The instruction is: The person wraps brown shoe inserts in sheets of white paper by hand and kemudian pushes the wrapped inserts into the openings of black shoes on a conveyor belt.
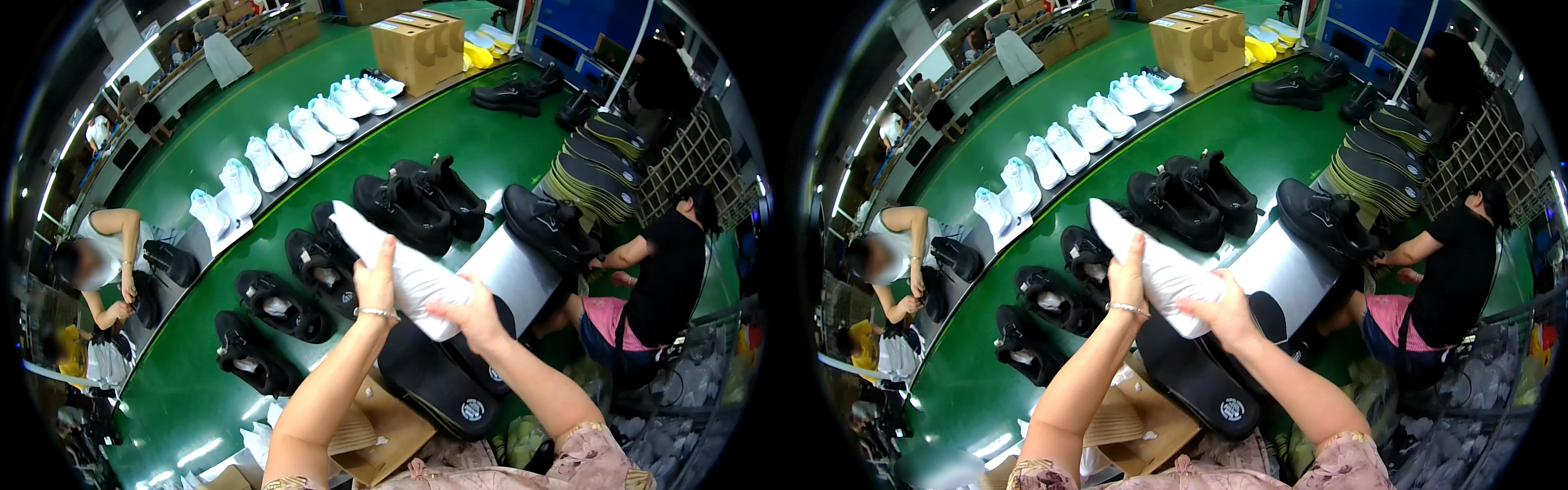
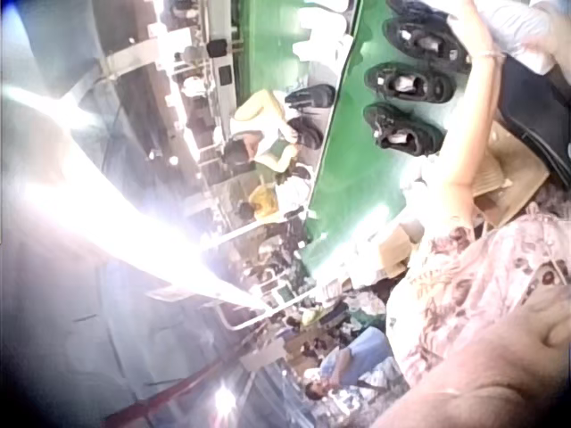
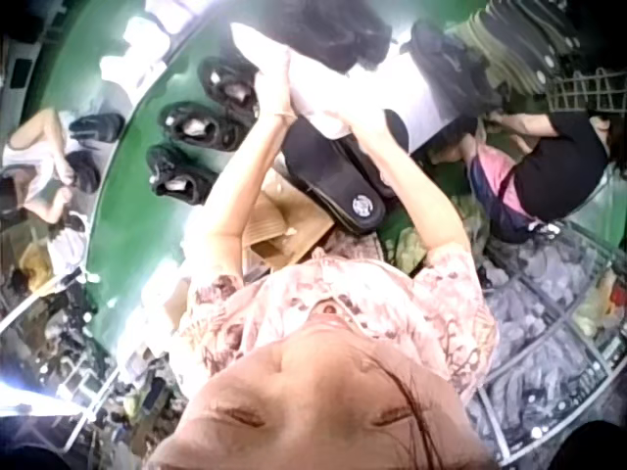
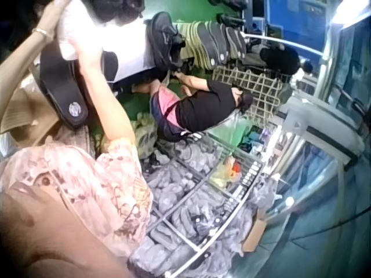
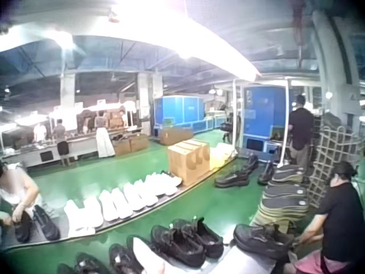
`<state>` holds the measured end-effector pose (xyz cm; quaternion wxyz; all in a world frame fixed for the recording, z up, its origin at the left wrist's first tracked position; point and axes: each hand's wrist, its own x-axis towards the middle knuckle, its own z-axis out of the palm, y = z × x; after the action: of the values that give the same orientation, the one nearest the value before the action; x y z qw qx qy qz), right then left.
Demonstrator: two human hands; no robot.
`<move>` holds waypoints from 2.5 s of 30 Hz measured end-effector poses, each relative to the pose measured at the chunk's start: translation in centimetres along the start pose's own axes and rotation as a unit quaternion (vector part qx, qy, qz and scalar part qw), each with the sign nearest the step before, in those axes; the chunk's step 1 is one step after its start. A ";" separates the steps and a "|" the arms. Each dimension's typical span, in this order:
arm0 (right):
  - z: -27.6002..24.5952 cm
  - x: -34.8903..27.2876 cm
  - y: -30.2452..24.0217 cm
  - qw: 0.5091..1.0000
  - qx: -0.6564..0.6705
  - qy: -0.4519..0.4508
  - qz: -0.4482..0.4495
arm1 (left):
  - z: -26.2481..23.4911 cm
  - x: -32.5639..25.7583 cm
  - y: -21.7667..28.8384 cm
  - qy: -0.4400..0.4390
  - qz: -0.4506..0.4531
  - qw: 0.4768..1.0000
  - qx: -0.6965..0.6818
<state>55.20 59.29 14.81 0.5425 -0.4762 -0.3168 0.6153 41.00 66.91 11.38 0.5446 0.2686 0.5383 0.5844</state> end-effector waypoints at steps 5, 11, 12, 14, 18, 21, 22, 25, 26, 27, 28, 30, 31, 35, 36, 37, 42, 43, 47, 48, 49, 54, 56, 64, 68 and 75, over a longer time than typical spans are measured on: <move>-8.4 6.2 -3.0 0.974 -0.166 0.106 -0.111 | 3.2 9.1 -2.4 -0.050 0.032 0.966 0.251; -9.5 8.9 -5.3 0.842 -0.506 0.111 -0.148 | 6.0 17.5 -6.4 0.025 0.262 0.843 0.469; -9.0 9.2 -5.2 0.828 -0.528 0.094 -0.161 | 5.9 18.6 -6.9 0.039 0.269 0.830 0.487; -8.7 9.8 -4.8 0.798 -0.573 0.066 -0.175 | 5.4 19.5 -6.9 -0.019 0.222 0.837 0.500; -6.6 11.6 -5.3 0.763 -0.634 -0.005 -0.123 | 3.3 19.3 -5.7 -0.063 0.250 0.747 0.613; -3.9 13.8 -4.8 0.747 -0.661 -0.048 -0.057 | 2.7 17.0 -4.8 -0.150 0.273 0.740 0.597; -3.0 14.5 -4.1 0.741 -0.667 -0.064 -0.029 | 2.9 16.6 -4.5 -0.180 0.241 0.729 0.614; 0.3 14.3 -2.2 0.677 -0.719 -0.049 -0.147 | 2.2 15.0 -3.2 -0.139 0.277 0.731 0.608; 0.7 14.4 -0.5 0.662 -0.728 -0.030 -0.178 | 2.1 14.9 -3.6 -0.143 0.269 0.736 0.605; 0.6 14.8 1.5 0.654 -0.732 -0.027 -0.191 | 1.8 15.3 -4.1 -0.144 0.252 0.747 0.598; 0.7 15.5 3.6 0.664 -0.725 -0.027 -0.182 | 1.6 15.7 -4.6 -0.143 0.236 0.758 0.591; -0.2 17.7 8.3 0.672 -0.703 0.029 -0.228 | 2.5 15.9 -4.9 -0.151 0.243 0.780 0.556; 0.2 18.0 9.2 0.664 -0.710 0.040 -0.229 | 2.3 15.8 -5.1 -0.152 0.242 0.790 0.543; 0.2 18.0 10.7 0.625 -0.745 0.024 -0.232 | 2.3 16.4 -5.1 -0.125 0.249 0.799 0.534; 0.2 17.8 10.7 0.614 -0.754 0.003 -0.233 | 1.9 16.3 -5.2 -0.122 0.245 0.794 0.544; 0.9 17.2 9.4 0.586 -0.795 -0.050 -0.151 | 1.8 16.3 -5.3 -0.122 0.244 0.788 0.552; 1.5 17.3 11.8 0.540 -0.819 0.003 -0.195 | 0.9 15.8 -5.7 -0.125 0.238 0.790 0.551; 2.0 17.4 11.9 0.527 -0.825 0.014 -0.204 | 0.8 15.7 -5.6 -0.127 0.248 0.792 0.543; 2.7 20.0 12.5 0.518 -0.828 0.033 -0.212 | 1.0 15.6 -5.6 -0.128 0.270 0.794 0.529; 2.2 20.8 12.6 0.518 -0.830 0.034 -0.204 | 1.5 15.6 -5.7 -0.128 0.273 0.794 0.527; 2.3 20.9 12.0 0.533 -0.826 0.022 -0.184 | 1.6 15.7 -5.7 -0.123 0.271 0.801 0.519; 0.8 18.2 7.4 0.641 -0.739 -0.138 -0.154 | 0.3 16.8 -5.7 -0.107 0.268 0.768 0.571; -0.4 17.0 3.6 0.636 -0.736 -0.135 -0.192 | -0.2 16.7 -5.3 -0.101 0.274 0.765 0.574; -9.4 18.0 3.3 0.573 -0.756 -0.221 -0.225 | 0.2 16.3 -5.3 -0.125 0.290 0.770 0.555; -8.1 13.6 -1.4 0.529 -0.800 -0.118 -0.257 | -0.9 16.1 -5.2 -0.106 0.269 0.784 0.549; 0.8 18.4 9.2 0.716 -0.688 -0.040 -0.110 | 0.4 15.9 -5.5 -0.114 0.264 0.797 0.531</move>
<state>51.85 75.33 2.32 0.1159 -0.6552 -0.7240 0.1820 39.14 80.78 2.08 0.1985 0.7119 0.6063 0.2936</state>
